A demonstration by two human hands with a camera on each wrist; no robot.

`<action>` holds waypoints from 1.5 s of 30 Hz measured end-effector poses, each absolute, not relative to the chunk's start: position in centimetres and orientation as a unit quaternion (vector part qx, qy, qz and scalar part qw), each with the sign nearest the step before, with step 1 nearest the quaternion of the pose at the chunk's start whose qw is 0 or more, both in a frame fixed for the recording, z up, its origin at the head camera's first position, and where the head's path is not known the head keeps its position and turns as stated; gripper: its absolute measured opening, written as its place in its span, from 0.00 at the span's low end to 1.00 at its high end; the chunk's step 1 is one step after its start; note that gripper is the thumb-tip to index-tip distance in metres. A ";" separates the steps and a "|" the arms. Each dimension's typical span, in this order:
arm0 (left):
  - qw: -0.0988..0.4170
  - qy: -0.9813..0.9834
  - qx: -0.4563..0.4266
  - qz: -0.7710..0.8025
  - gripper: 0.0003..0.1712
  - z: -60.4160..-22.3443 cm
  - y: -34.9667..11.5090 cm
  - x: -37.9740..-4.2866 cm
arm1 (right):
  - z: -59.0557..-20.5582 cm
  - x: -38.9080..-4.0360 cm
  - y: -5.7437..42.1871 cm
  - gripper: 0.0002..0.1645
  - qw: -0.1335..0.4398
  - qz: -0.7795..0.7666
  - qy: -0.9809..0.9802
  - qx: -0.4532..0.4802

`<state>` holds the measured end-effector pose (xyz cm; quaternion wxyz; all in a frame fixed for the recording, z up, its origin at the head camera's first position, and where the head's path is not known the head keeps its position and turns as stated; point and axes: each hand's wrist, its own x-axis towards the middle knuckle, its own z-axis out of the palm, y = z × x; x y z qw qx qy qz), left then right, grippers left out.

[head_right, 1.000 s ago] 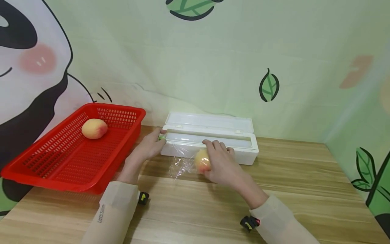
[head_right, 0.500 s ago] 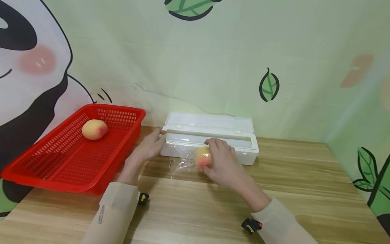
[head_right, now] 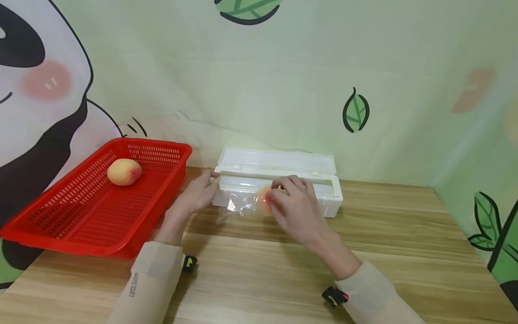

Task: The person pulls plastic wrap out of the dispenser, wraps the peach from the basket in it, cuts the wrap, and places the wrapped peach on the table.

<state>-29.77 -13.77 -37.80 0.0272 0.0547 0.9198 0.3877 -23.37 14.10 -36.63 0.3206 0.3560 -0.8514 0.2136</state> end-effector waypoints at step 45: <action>0.020 0.921 0.059 0.383 0.28 -37.9 -13.8 -29.8 | -36.3 -23.8 11.7 0.56 0.288 -0.034 -0.916 0.276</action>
